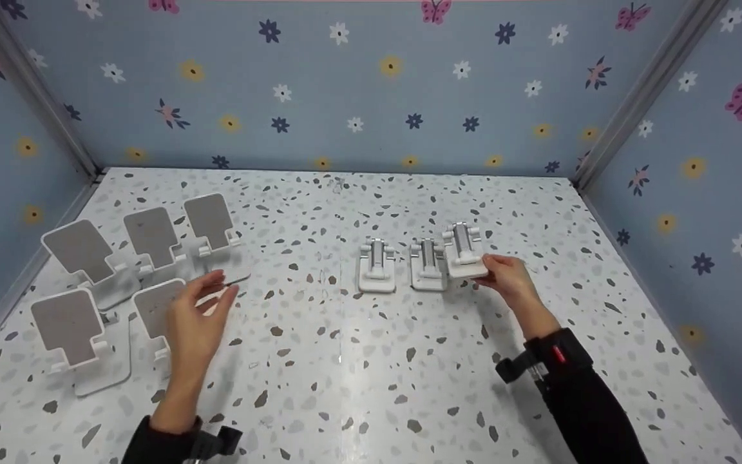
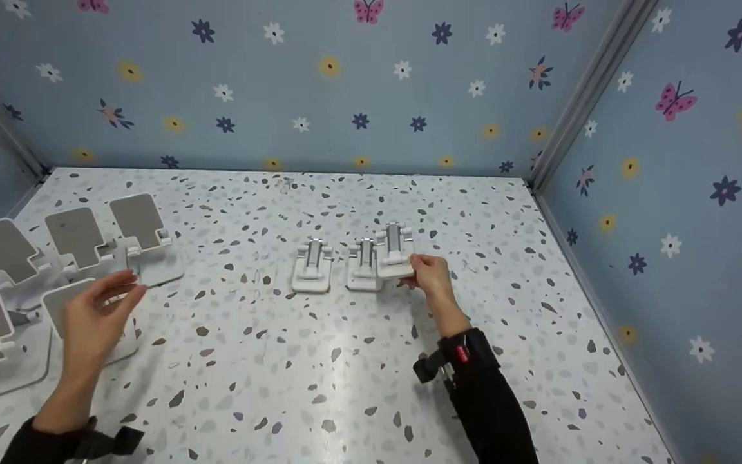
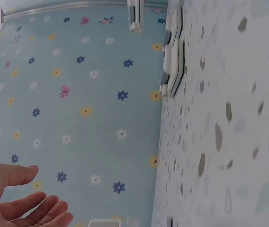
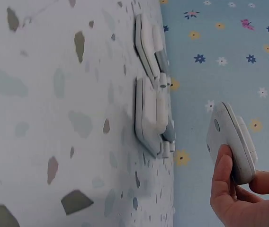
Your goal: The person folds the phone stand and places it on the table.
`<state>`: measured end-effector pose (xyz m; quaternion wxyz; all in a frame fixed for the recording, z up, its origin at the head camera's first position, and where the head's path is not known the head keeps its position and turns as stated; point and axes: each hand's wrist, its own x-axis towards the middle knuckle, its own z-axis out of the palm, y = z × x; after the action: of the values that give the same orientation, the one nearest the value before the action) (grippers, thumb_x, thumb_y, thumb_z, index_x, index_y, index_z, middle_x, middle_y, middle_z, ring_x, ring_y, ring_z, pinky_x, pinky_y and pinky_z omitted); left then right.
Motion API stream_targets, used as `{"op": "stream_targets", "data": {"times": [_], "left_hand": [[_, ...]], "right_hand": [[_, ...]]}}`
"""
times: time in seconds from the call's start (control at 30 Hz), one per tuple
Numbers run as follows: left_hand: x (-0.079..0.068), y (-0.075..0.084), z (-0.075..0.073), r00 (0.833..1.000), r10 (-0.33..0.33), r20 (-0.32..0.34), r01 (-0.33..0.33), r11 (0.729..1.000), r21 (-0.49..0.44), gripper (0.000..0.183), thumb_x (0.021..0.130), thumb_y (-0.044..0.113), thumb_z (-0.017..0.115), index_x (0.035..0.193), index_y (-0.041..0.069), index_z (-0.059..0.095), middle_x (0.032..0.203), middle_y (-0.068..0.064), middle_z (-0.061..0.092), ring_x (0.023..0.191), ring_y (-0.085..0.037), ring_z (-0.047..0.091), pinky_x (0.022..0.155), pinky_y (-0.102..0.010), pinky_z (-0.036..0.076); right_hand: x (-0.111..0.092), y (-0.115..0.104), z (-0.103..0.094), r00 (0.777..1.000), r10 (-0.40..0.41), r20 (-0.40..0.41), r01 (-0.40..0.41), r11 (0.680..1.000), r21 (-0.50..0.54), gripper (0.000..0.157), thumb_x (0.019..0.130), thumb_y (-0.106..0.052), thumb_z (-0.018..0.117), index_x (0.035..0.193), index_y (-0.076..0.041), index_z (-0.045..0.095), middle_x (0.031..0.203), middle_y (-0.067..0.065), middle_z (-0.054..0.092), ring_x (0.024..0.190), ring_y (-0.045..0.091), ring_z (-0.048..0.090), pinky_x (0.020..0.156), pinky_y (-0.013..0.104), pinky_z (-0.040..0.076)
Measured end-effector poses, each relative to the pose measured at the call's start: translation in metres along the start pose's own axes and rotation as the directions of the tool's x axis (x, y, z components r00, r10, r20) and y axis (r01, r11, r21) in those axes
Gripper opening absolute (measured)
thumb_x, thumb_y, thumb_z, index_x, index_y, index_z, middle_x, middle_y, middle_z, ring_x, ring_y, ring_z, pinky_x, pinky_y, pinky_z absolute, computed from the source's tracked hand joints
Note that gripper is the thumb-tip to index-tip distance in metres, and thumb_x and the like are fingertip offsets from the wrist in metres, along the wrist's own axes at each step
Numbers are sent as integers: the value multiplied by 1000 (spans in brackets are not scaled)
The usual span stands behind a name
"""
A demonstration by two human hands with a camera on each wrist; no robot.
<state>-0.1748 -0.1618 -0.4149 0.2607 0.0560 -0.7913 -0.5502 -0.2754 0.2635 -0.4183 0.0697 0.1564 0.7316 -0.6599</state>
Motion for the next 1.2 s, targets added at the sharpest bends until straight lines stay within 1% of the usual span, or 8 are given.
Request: {"op": "stream_targets", "data": {"times": [0.2, 0.37, 0.57, 0.77, 0.87, 1.0, 1.1, 1.2], "left_hand": [[1, -5, -39, 977, 68, -201, -44, 992, 122, 28, 74, -2, 67, 100, -8, 61, 94, -14, 59, 83, -3, 52, 70, -9, 44], [2, -15, -52, 961, 66, -268, -1, 972, 236, 35, 72, -2, 69, 105, -8, 59, 99, -16, 54, 91, -16, 48, 66, -11, 38], [3, -30, -55, 975, -38, -221, 93, 965, 244, 53, 73, 1, 69, 120, -9, 46, 114, -24, 44, 103, -34, 43, 76, -31, 36], [3, -43, -56, 982, -149, -119, 175, 954, 242, 59, 79, 7, 65, 126, -11, 36, 117, -30, 43, 102, -41, 43, 84, -45, 36], [3, -47, -58, 979, -177, -102, 199, 944, 263, 54, 81, 11, 64, 123, -11, 40, 110, -28, 49, 94, -34, 49, 75, -30, 40], [2, -48, -62, 974, -207, -96, 225, 938, 263, 43, 81, 10, 64, 113, -13, 48, 101, -29, 55, 67, 0, 52, 56, -7, 37], [3, -48, -64, 966, -240, -92, 255, 940, 226, 37, 80, 6, 63, 108, -15, 50, 97, -32, 57, 56, 17, 43, 51, -4, 39], [4, -46, -67, 956, -282, -84, 293, 939, 179, 34, 80, 2, 63, 106, -15, 50, 89, -26, 61, 55, 17, 45, 52, -6, 43]], "right_hand": [[17, 3, -12, 996, 72, -43, -77, 990, -120, 43, 96, -11, 35, 130, 14, 29, 123, 28, 42, 74, 10, 56, 73, 23, 50], [25, 8, -19, 993, 108, -54, -116, 979, -169, 44, 94, -9, 37, 130, 14, 29, 118, 26, 45, 67, 9, 56, 71, 24, 51], [29, 13, -23, 989, 145, -27, -147, 969, -198, 45, 93, -9, 38, 129, 17, 28, 99, 17, 50, 65, 8, 55, 76, 29, 50], [34, 20, -28, 982, 180, -50, -186, 961, -204, 43, 93, -8, 38, 128, 15, 30, 100, 15, 49, 68, 9, 53, 76, 27, 50], [36, 22, -30, 979, 196, -52, -203, 955, -217, 42, 92, -6, 38, 127, 15, 32, 102, 16, 48, 70, 11, 53, 73, 26, 50], [35, 20, -31, 977, 211, -41, -215, 944, -252, 39, 89, -2, 39, 123, 16, 36, 97, 14, 48, 69, 12, 53, 72, 27, 51], [30, 16, -31, 975, 220, -24, -218, 933, -288, 35, 85, 3, 41, 117, 17, 41, 90, 12, 48, 67, 14, 55, 75, 29, 50], [27, 11, -30, 973, 231, -21, -224, 913, -342, 35, 80, 5, 45, 113, 16, 44, 91, 13, 49, 71, 18, 60, 78, 32, 49]]}}
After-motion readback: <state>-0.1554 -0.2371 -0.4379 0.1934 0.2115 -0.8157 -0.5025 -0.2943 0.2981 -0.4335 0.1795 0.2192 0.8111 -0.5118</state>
